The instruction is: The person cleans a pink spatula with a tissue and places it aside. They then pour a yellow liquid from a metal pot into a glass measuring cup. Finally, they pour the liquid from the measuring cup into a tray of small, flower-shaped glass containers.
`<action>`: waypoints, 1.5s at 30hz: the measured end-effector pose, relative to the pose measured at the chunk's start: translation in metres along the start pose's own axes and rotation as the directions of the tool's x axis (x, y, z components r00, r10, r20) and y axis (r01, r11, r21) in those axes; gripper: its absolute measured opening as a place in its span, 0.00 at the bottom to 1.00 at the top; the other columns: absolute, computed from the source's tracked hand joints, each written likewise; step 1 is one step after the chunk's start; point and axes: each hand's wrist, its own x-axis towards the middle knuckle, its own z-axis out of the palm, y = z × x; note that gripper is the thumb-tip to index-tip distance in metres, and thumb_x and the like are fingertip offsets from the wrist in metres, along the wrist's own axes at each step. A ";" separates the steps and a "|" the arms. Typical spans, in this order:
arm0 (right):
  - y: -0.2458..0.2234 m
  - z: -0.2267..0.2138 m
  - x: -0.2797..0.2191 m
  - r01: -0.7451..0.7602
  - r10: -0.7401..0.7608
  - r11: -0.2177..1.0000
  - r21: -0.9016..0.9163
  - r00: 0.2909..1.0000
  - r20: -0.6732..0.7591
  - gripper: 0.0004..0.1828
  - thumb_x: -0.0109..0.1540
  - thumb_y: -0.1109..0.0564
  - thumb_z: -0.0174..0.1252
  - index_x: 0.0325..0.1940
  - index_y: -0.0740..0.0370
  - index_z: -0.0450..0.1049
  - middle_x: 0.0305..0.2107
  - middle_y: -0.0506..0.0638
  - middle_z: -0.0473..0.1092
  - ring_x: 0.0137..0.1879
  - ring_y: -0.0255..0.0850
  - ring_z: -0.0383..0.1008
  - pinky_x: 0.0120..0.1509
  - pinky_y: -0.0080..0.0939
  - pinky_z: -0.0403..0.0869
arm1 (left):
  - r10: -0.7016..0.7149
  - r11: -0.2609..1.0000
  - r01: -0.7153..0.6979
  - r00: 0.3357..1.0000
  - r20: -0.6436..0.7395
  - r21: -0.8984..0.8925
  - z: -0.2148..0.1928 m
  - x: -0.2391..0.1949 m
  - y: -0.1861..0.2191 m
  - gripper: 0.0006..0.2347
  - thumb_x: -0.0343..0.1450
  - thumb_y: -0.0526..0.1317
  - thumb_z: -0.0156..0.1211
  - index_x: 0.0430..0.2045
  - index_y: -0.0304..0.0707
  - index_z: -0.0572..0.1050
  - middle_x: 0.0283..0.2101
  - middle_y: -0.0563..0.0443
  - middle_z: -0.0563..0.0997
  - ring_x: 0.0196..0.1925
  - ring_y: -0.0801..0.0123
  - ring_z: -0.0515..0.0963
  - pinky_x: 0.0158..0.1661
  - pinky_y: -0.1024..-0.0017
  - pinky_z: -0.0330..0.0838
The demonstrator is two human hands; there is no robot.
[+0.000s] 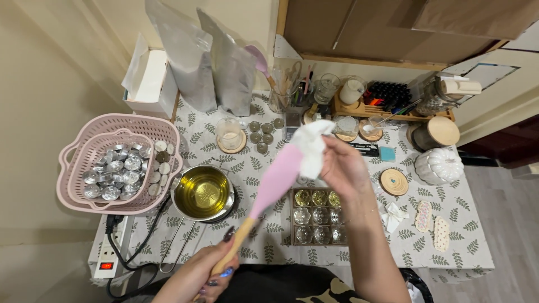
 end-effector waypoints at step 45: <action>0.002 0.013 0.001 0.072 -0.076 0.995 -0.071 0.996 -0.047 0.14 0.69 0.61 0.42 0.51 0.72 0.69 0.36 0.59 0.76 0.39 0.41 0.83 0.42 0.35 0.83 | 0.116 0.993 -0.111 0.987 -0.112 0.049 -0.005 0.018 -0.017 0.23 0.77 0.55 0.36 0.21 0.37 0.67 0.12 0.57 0.56 0.10 0.74 0.51 0.14 0.74 0.44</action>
